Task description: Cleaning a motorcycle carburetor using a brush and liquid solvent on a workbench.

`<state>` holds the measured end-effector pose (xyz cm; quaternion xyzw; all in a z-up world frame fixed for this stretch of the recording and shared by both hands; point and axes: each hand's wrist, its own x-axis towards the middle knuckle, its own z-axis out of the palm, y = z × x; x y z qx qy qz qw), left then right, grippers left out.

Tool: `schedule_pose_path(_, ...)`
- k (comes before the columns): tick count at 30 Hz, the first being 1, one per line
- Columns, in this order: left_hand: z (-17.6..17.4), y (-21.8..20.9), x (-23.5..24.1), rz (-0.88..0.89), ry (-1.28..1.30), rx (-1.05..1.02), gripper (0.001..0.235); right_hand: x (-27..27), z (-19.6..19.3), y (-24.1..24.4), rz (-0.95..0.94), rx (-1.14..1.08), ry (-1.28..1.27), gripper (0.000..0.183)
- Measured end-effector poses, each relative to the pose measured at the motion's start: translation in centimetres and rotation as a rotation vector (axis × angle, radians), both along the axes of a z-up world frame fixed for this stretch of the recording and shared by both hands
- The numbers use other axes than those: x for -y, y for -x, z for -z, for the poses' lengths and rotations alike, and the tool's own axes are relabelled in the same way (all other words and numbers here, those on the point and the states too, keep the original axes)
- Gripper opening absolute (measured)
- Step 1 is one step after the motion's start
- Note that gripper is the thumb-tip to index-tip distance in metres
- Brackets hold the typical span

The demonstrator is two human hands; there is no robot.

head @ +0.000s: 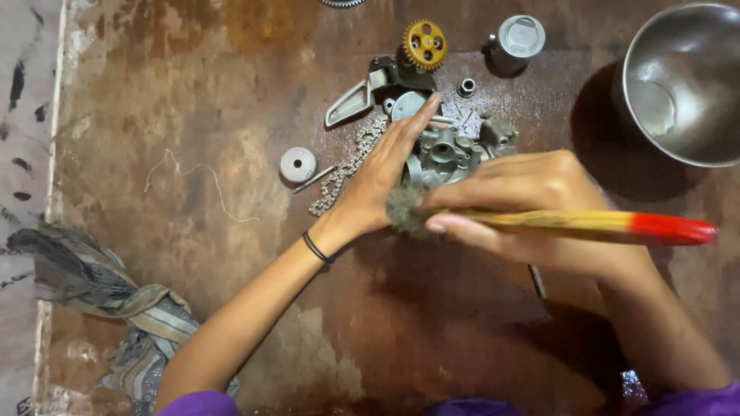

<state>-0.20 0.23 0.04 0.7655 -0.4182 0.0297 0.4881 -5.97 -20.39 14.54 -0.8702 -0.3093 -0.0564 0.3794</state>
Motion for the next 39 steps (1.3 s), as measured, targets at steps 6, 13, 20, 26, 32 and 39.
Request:
schedule_pose_path(6, 0.4, -0.1, 0.3, -0.043, -0.005, 0.032, 0.128, 0.2, -0.4, 0.2, 0.118, 0.14, 0.085, 0.014)
schedule_pose_path(13, 0.3, -0.2, 0.3, -0.029, 0.014, 0.024, 0.13, 0.4, 0.0, 0.5, 0.086, 0.055, 0.071, 0.012)
schedule_pose_path(20, 1.0, -0.2, 0.5, -0.019, 0.043, 0.031, 0.129, 0.0, 2.2, 3.6, 0.137, 0.105, 0.123, 0.017)
schedule_pose_path(26, 1.5, -0.3, 0.2, -0.032, -0.014, 0.029, 0.125, 0.6, 3.1, 5.4, 0.196, 0.115, 0.103, 0.016)
schedule_pose_path(32, 0.6, -0.3, 0.2, -0.013, 0.017, 0.015, 0.124, 1.3, 2.0, 5.0, 0.206, -0.047, 0.234, 0.019)
schedule_pose_path(39, 0.4, -0.2, 0.0, -0.029, -0.017, 0.021, 0.122, 2.8, 1.8, 4.7, 0.274, -0.071, 0.237, 0.017)
